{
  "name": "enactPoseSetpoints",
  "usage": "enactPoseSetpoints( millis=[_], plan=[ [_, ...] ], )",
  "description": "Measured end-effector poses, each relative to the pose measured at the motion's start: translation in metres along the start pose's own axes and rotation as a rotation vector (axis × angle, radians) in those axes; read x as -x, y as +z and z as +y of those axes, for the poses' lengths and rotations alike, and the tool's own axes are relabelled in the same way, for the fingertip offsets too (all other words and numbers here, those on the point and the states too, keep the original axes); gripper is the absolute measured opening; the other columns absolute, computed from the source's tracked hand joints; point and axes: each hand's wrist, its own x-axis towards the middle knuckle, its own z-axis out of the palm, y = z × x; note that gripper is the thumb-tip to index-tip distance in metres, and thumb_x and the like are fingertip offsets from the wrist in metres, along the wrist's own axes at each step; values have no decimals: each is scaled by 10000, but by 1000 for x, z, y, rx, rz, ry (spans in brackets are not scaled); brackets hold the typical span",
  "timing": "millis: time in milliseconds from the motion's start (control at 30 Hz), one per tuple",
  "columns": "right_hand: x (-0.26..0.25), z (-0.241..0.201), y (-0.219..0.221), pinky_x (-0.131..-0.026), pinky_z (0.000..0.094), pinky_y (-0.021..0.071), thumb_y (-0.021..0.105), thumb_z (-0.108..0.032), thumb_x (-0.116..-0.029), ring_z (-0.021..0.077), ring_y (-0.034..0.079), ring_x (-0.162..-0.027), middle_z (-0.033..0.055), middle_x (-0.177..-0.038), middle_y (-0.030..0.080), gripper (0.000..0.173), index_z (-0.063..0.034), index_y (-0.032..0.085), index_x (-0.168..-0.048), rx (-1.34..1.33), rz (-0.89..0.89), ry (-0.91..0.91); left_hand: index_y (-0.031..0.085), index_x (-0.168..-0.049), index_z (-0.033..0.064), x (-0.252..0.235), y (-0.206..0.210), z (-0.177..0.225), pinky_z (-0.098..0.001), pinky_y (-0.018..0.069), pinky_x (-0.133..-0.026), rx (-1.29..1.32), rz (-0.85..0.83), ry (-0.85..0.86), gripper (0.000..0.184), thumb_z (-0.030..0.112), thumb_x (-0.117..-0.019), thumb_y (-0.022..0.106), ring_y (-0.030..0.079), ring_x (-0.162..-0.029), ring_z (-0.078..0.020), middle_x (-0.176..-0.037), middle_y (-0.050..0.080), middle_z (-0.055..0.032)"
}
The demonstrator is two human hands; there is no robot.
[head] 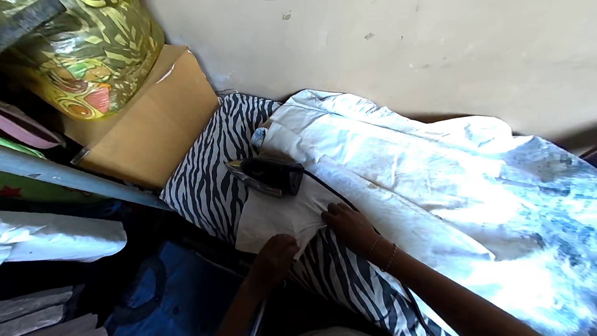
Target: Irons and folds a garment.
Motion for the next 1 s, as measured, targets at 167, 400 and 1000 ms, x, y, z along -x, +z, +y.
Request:
enactPoseSetpoints(
  millis=[167,400,1000],
  plan=[
    [8,7,5,-777,546,577,565,52,-972,467,652,-1056,265,-1102,648,210,17,706,-1123,20,160,-85,720,-1040,-34,2,6,8,-428,568,-947,-99,-110,-153,190,29,-861,698,707,-1051,-352,-1077,721,-202],
    [8,15,3,-748,562,576,566,46,-975,481,655,-1056,264,-1092,667,218,-3,724,-1117,60,152,-82,665,-1375,201,-6,26,23,-540,551,-737,-281,-254,-333,710,61,-701,836,672,-923,-395,-1050,681,-191],
    [-146,-125,-74,-855,607,544,557,-278,-1066,452,686,-1053,275,-1119,682,410,32,513,-1330,-142,35,108,720,-1296,258,-2,71,101,-586,518,-855,-674,-124,-562,641,23,-708,815,693,-1064,-381,-1248,698,-149]
  ],
)
